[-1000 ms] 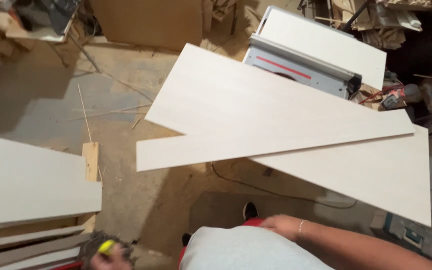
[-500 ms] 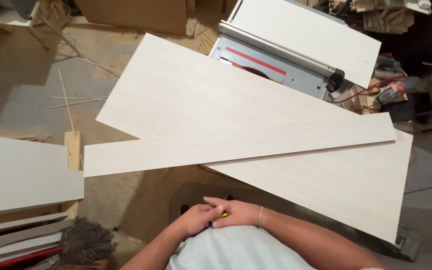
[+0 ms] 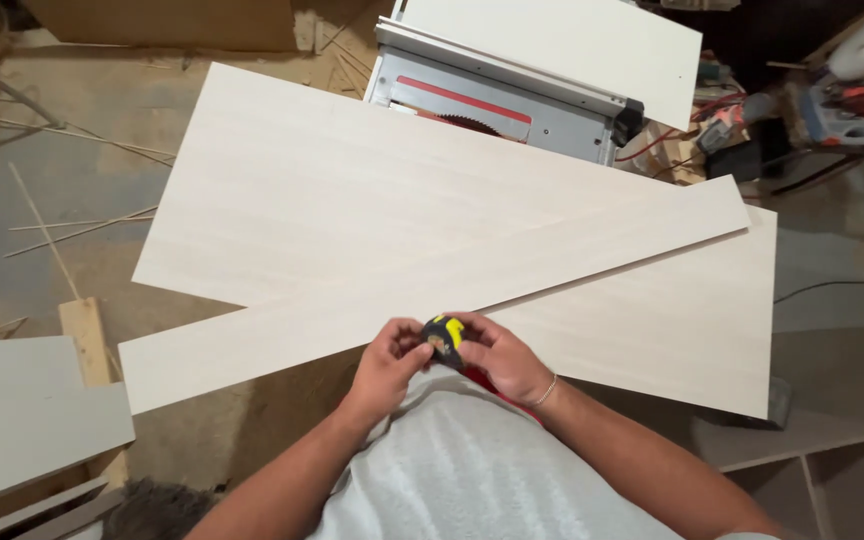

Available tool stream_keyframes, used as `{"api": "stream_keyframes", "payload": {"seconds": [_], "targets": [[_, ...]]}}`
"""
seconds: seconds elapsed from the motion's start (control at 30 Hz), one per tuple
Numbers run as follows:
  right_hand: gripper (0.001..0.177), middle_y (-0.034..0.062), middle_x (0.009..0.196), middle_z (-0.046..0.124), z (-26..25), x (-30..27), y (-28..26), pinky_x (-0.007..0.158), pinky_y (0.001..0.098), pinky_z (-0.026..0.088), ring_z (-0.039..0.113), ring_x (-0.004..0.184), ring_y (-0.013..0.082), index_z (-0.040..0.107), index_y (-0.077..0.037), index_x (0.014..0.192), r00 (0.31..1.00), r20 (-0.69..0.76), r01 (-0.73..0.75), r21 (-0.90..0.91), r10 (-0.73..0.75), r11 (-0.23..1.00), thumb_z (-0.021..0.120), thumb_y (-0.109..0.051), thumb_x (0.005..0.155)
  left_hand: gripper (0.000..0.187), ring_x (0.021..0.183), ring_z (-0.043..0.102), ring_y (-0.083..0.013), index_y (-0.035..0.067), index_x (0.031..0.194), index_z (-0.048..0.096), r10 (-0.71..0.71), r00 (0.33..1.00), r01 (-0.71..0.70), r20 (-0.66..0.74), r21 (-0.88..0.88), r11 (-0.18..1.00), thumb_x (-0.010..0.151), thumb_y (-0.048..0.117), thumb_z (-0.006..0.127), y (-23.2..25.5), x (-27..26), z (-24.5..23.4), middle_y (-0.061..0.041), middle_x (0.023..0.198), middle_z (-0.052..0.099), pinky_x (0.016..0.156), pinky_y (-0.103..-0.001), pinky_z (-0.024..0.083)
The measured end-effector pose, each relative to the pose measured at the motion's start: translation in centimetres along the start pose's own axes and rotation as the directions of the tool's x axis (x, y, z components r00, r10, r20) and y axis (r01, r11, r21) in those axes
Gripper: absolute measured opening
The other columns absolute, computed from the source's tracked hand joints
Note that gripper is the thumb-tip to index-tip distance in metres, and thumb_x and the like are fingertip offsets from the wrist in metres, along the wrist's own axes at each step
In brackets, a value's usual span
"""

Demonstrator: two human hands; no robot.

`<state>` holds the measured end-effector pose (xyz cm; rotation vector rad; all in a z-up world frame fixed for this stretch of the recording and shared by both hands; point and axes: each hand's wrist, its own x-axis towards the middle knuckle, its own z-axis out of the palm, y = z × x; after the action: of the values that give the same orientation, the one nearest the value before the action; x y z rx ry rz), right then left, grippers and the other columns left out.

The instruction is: Measuring wooden boards and positioning them on a table saw for cutting

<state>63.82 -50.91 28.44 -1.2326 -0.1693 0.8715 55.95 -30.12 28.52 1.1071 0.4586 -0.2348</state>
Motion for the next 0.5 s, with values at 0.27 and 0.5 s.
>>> {"api": "stream_keyframes", "payload": {"seconds": [0.27, 0.5], "targets": [[0.121, 0.0237, 0.159, 0.035, 2.5, -0.7, -7.2, 0.116, 0.0613, 0.037, 0.041, 0.143, 0.0460, 0.028, -0.020, 0.164, 0.983, 0.108, 0.181, -0.719, -0.148, 0.671, 0.089, -0.062, 0.068, 0.026, 0.062, 0.065, -0.0202, -0.001, 0.111, 0.065, -0.100, 0.994, 0.097, -0.049, -0.065, 0.993, 0.089, 0.010, 0.075, 3.0, 2.1, 1.5, -0.017, 0.081, 0.068, 0.057, -0.036, 0.063], [0.051, 0.0065, 0.094, 0.073, 3.0, -0.4, -6.9, 0.079, 0.0425, 0.058, 0.072, 0.087, 0.0317, 0.069, -0.016, 0.117, 0.953, 0.016, 0.153, -0.886, -0.301, 0.437, 0.092, -0.030, 0.073, 0.029, 0.075, 0.073, -0.0198, 0.015, 0.100, 0.075, -0.287, 0.957, 0.290, -0.042, 0.150, 0.945, 0.093, 0.042, 0.066, -0.6, 4.7, 1.1, -0.005, 0.081, 0.073, 0.073, -0.037, 0.061]]}}
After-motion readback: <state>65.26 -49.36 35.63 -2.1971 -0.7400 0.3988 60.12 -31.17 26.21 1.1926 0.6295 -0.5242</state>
